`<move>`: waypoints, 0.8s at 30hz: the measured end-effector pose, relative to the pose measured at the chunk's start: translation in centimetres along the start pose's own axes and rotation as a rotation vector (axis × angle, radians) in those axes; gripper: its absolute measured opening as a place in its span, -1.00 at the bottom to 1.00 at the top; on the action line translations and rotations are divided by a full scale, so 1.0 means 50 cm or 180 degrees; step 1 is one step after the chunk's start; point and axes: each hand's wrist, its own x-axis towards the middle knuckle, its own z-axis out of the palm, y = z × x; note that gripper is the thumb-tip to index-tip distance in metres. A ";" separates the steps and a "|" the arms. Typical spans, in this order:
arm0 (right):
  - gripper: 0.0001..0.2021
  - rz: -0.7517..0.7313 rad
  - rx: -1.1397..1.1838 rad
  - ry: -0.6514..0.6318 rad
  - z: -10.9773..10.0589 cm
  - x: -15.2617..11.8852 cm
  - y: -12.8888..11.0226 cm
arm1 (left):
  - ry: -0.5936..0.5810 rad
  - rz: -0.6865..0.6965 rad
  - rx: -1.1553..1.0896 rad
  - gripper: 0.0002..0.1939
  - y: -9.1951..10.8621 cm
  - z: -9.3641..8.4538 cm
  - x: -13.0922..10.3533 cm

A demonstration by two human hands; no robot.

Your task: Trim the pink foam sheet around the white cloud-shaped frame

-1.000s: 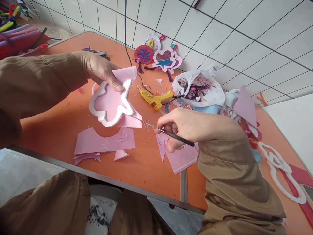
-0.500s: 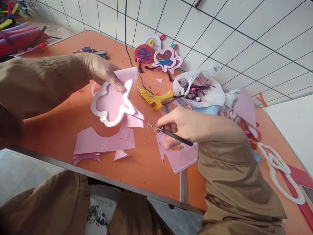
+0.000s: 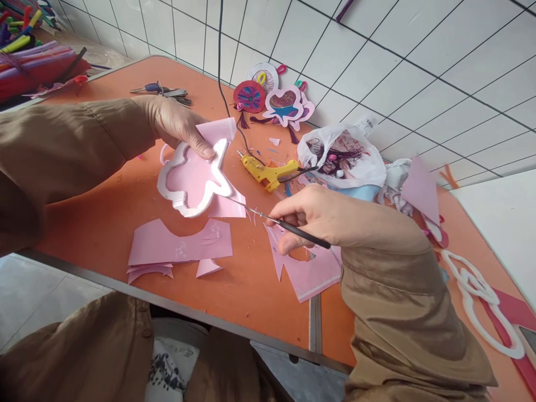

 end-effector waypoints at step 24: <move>-0.45 -0.0731 0.0779 0.1097 0.043 -0.005 0.039 | 0.1522 -0.0666 -0.1176 -0.72 0.042 0.079 -0.005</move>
